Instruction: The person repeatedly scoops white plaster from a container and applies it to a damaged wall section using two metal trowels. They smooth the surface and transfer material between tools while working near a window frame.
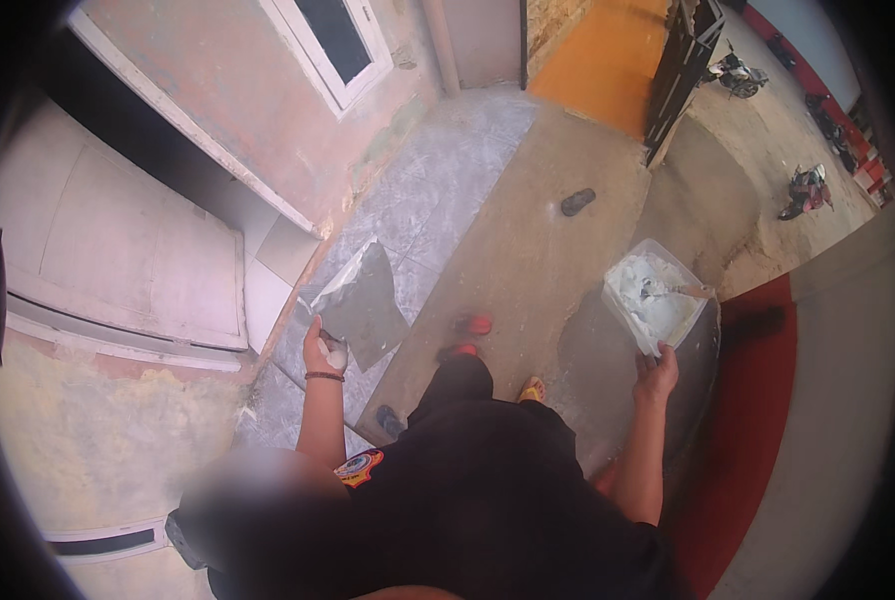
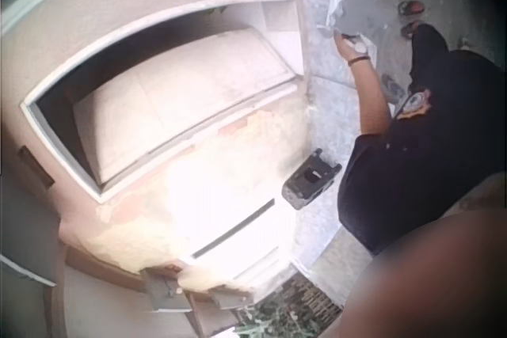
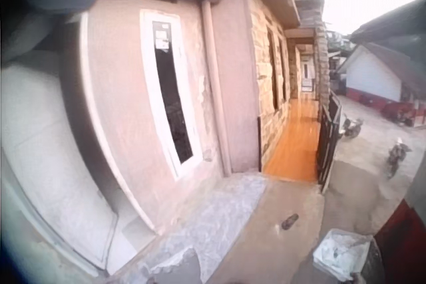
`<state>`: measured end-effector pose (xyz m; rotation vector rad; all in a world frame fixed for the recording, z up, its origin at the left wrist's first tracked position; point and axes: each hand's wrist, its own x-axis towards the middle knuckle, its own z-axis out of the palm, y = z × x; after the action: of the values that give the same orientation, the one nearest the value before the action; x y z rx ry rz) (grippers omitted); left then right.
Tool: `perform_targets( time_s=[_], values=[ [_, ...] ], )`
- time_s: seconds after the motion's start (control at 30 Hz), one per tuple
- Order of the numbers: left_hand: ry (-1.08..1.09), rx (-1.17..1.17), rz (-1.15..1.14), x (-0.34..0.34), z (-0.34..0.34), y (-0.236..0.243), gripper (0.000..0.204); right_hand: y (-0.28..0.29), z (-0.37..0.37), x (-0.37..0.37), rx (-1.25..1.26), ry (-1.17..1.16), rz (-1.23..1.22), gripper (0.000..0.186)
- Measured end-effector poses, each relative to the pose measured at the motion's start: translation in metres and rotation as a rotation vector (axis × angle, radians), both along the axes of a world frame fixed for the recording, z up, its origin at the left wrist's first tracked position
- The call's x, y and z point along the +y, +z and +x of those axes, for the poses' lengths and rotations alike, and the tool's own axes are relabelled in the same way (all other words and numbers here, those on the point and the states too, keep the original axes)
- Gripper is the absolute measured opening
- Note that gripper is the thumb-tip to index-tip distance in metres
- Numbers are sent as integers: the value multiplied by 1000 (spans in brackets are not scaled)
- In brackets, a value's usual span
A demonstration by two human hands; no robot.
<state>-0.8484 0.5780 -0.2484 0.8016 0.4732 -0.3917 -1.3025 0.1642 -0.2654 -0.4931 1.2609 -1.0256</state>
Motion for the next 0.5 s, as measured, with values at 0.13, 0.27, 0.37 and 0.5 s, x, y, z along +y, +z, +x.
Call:
perform_targets(
  time_s=[0.13, 0.27, 0.37, 0.5],
  values=[
    [21, -79, 24, -79, 77, -5, 21, 20, 151, -133, -108, 87, -50, 52],
    [5, -52, -11, -170, 193, -29, 22, 7, 302, -224, -243, 163, -58, 54],
    [-48, -83, -47, -268, 303, -47, 25, -13, 403, -278, -274, 145, -2, 53],
    [-91, -30, 26, -354, 390, -47, 33, -32, 497, -336, -128, 105, 117, 50]
  ],
)
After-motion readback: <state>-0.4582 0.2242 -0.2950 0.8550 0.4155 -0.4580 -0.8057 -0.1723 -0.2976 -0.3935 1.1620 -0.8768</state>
